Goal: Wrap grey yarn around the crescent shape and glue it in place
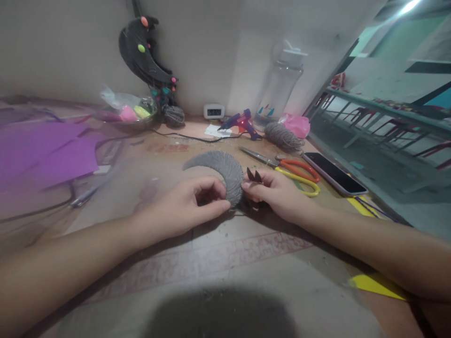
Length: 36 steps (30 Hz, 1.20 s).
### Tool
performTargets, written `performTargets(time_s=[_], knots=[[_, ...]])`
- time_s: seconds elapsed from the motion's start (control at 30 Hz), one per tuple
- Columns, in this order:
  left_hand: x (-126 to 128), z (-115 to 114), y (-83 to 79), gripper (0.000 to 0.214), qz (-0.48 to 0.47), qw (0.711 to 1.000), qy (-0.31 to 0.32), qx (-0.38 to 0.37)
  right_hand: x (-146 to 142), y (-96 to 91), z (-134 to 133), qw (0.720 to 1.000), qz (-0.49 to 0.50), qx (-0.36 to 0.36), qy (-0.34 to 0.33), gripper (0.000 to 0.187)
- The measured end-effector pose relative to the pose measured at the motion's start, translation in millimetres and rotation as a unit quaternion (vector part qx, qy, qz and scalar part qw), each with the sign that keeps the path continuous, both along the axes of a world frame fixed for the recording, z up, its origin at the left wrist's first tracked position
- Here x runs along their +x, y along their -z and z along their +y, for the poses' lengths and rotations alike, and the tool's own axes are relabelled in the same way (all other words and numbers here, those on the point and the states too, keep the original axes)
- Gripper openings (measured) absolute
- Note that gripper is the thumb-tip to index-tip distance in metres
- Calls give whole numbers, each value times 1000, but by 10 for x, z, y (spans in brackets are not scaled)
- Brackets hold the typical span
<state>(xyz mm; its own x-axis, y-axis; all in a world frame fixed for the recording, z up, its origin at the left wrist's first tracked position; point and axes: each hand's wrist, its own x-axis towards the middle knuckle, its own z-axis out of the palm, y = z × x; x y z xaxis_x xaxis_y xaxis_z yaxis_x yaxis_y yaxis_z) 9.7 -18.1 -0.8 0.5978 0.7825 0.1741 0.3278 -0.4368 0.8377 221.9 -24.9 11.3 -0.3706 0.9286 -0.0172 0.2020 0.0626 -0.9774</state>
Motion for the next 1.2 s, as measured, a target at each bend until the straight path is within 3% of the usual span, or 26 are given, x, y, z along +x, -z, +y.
performTargets(time_s=[0.33,0.83,1.2], knots=[[13,-16,-35,23,1,995,-3,-96,22,-1,-9,1000,17,9,-4,31],[10,-6,-63,29,1,996,22,-89,-5,-35,-37,997,-42,61,14,31],[7,-31,-56,34,-5,995,-10,-97,20,4,-30,997,-37,67,25,30]])
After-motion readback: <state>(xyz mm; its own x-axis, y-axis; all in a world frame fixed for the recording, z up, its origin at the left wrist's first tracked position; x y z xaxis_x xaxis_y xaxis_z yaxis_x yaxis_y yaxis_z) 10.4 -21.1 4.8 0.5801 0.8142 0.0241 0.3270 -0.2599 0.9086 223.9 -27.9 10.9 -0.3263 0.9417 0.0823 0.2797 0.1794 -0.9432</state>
